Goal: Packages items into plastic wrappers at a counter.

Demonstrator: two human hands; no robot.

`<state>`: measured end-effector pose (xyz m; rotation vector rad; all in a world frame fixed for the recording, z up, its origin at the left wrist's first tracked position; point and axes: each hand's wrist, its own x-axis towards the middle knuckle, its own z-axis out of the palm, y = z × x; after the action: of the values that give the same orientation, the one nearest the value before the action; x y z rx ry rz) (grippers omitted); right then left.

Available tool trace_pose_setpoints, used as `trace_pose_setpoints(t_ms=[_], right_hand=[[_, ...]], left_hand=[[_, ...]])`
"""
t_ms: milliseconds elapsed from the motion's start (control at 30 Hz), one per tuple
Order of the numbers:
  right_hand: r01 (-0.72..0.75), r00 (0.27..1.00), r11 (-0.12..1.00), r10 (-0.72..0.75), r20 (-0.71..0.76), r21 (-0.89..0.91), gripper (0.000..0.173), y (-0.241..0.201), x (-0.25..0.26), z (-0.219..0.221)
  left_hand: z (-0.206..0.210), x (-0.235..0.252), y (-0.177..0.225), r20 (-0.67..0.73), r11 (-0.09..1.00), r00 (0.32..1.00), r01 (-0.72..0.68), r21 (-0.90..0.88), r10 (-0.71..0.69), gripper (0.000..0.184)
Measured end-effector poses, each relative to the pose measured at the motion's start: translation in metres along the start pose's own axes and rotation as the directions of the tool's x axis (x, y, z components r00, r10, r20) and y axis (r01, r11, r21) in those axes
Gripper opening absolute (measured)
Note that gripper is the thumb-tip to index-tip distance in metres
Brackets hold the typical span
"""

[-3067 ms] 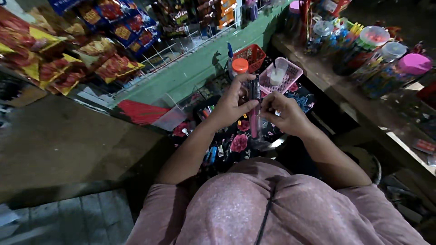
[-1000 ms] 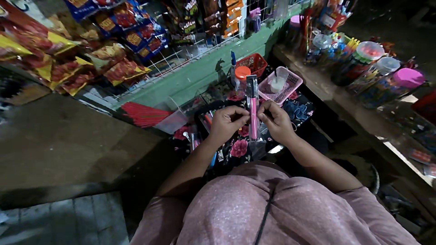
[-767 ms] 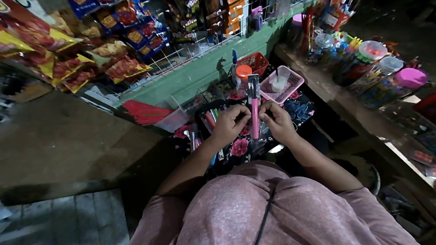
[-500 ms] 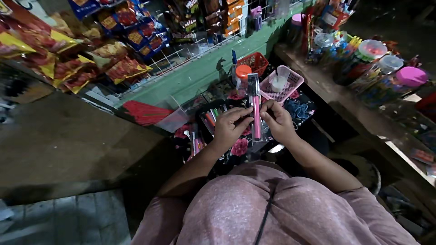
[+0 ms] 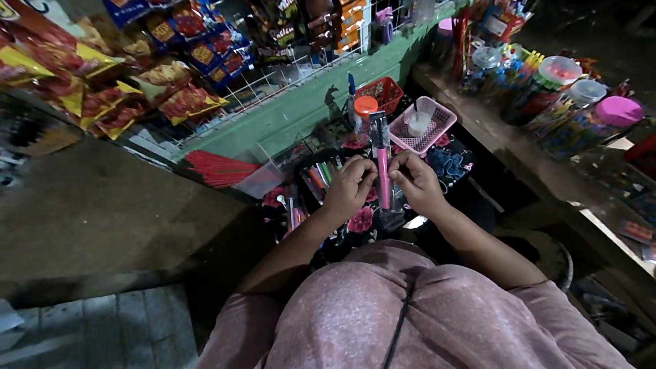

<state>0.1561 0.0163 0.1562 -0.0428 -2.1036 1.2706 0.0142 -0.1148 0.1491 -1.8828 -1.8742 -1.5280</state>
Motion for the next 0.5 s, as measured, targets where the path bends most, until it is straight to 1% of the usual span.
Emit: trace_pose_setpoints(t_ms=[67, 133, 200, 233, 300, 333, 367, 400, 433, 467, 500], right_hand=[[0.008, 1.000, 1.000, -0.008, 0.018, 0.000, 0.017, 0.001, 0.000, -0.003], [0.033, 0.999, 0.999, -0.033, 0.037, -0.006, 0.017, 0.001, 0.000, -0.006], [0.059, 0.997, 0.997, -0.058, 0.044, -0.040, 0.015, -0.003, 0.002, -0.008], [0.074, 0.997, 0.995, -0.071, 0.043, -0.072, 0.015, -0.005, 0.003, -0.008], [0.116, 0.993, 0.981, -0.113, 0.033, -0.155, 0.013, -0.006, 0.005, -0.007], [0.138, 0.990, 0.971, -0.133, 0.036, -0.197, 0.012, -0.007, 0.006, -0.006], [0.159, 0.987, 0.958, -0.151, 0.052, -0.240, 0.012, -0.009, 0.008, -0.006], [0.181, 0.983, 0.941, -0.166, 0.076, -0.287, 0.011, -0.010, 0.010, -0.006], [0.205, 0.978, 0.920, -0.178, 0.111, -0.333, 0.010, -0.012, 0.013, -0.006], [0.233, 0.970, 0.897, -0.187, 0.153, -0.376, 0.009, -0.014, 0.015, -0.006], [0.268, 0.959, 0.872, -0.203, 0.196, -0.409, 0.009, -0.016, 0.018, -0.006]], left_hand=[[-0.002, 0.002, 0.001, 0.021, 0.999, 0.999, -0.031, 0.020, 0.031, 0.017], [-0.005, 0.004, 0.002, 0.033, 1.000, 0.999, -0.016, -0.011, 0.016, 0.017], [-0.003, 0.003, -0.001, 0.002, 0.991, 0.999, 0.033, -0.128, -0.033, 0.020], [-0.001, 0.001, -0.004, -0.011, 0.974, 0.998, 0.058, -0.219, -0.062, 0.020], [0.006, -0.005, -0.007, 0.001, 0.901, 0.990, 0.130, -0.415, -0.142, 0.026], [0.009, -0.009, -0.006, 0.052, 0.849, 0.982, 0.182, -0.496, -0.180, 0.038], [0.010, -0.013, -0.002, 0.120, 0.804, 0.970, 0.241, -0.544, -0.211, 0.058], [0.012, -0.015, 0.002, 0.173, 0.774, 0.956, 0.294, -0.561, -0.238, 0.073], [0.013, -0.016, 0.006, 0.207, 0.749, 0.937, 0.348, -0.563, -0.281, 0.081], [0.013, -0.015, 0.010, 0.239, 0.713, 0.914, 0.405, -0.573, -0.327, 0.084], [0.013, -0.013, 0.012, 0.261, 0.672, 0.885, 0.463, -0.578, -0.385, 0.079]])
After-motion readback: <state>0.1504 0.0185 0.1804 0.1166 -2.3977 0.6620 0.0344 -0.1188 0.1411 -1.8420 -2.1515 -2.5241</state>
